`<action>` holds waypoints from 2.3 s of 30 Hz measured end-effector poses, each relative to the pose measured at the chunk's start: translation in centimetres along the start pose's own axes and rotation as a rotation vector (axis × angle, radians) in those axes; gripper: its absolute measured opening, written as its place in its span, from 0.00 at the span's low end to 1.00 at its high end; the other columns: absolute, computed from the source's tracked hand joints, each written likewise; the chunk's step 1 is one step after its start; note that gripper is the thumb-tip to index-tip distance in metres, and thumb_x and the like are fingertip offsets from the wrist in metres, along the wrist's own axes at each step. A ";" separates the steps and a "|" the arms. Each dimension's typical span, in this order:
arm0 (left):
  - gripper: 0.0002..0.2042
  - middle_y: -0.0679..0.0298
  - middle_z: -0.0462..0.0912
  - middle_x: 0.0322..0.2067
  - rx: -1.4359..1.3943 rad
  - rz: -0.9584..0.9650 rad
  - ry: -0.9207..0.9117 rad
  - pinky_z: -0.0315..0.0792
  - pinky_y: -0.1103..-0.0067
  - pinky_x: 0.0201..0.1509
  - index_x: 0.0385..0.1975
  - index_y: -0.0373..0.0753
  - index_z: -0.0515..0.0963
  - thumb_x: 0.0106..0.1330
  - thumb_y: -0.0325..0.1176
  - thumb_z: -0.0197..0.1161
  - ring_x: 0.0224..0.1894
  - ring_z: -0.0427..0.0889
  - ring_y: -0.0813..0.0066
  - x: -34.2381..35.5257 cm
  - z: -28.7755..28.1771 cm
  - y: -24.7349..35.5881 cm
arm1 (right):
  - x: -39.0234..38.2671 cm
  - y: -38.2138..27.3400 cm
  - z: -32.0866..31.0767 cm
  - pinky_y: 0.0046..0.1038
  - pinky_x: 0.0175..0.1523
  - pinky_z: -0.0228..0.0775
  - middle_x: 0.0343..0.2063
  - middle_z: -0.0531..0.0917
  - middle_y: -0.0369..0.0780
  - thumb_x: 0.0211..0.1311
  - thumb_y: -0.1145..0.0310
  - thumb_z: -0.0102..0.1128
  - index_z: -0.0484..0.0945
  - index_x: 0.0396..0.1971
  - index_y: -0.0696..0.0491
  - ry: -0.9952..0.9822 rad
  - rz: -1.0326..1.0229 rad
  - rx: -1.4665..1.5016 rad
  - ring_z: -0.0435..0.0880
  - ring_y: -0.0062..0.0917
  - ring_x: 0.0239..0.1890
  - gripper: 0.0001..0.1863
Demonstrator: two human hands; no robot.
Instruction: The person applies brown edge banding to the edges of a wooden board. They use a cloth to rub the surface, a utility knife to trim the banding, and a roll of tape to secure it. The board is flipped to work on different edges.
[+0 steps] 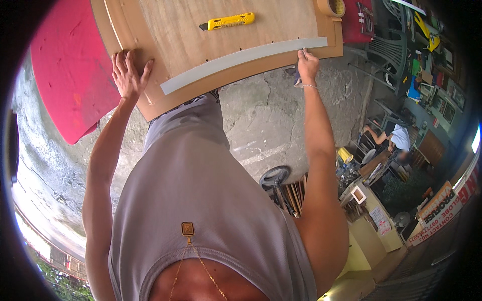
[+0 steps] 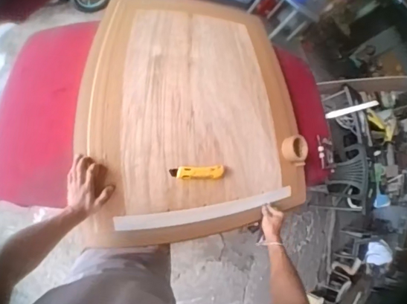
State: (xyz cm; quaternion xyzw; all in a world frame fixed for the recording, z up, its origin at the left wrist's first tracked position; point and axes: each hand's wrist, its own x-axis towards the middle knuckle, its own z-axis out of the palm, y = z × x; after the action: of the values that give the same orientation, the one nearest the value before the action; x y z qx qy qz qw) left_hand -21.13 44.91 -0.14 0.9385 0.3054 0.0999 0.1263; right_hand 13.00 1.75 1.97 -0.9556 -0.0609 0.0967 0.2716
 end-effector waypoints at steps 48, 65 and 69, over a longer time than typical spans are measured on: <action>0.37 0.56 0.59 0.65 0.047 -0.029 0.008 0.51 0.52 0.69 0.62 0.46 0.66 0.61 0.66 0.54 0.72 0.48 0.52 -0.2 0.0 0.2 | -30.8 -22.9 19.8 0.34 0.38 0.75 0.41 0.79 0.44 0.59 0.69 0.59 0.75 0.46 0.64 -0.402 -0.937 -0.057 0.82 0.34 0.34 0.18; 0.29 0.51 0.73 0.52 -0.547 -0.337 0.049 0.75 0.65 0.50 0.56 0.42 0.71 0.51 0.35 0.69 0.47 0.79 0.57 -11.3 -2.9 -0.7 | -25.9 -15.4 10.6 0.35 0.37 0.75 0.32 0.82 0.46 0.59 0.64 0.64 0.82 0.43 0.57 -0.482 -0.722 0.145 0.83 0.43 0.33 0.15; 0.32 0.51 0.75 0.50 -0.727 -0.422 0.061 0.79 0.70 0.41 0.57 0.42 0.69 0.49 0.33 0.71 0.39 0.83 0.60 -13.0 -2.2 0.8 | -24.6 -8.6 7.1 0.37 0.41 0.75 0.34 0.83 0.47 0.58 0.63 0.64 0.82 0.45 0.57 -0.477 -0.523 -0.038 0.82 0.44 0.36 0.17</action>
State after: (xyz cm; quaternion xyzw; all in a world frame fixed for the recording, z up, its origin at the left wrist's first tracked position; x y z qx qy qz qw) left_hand -31.56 36.86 0.71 0.7464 0.4392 0.2007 0.4580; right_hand -13.09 8.48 4.33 -0.8631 -0.3669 0.2434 0.2474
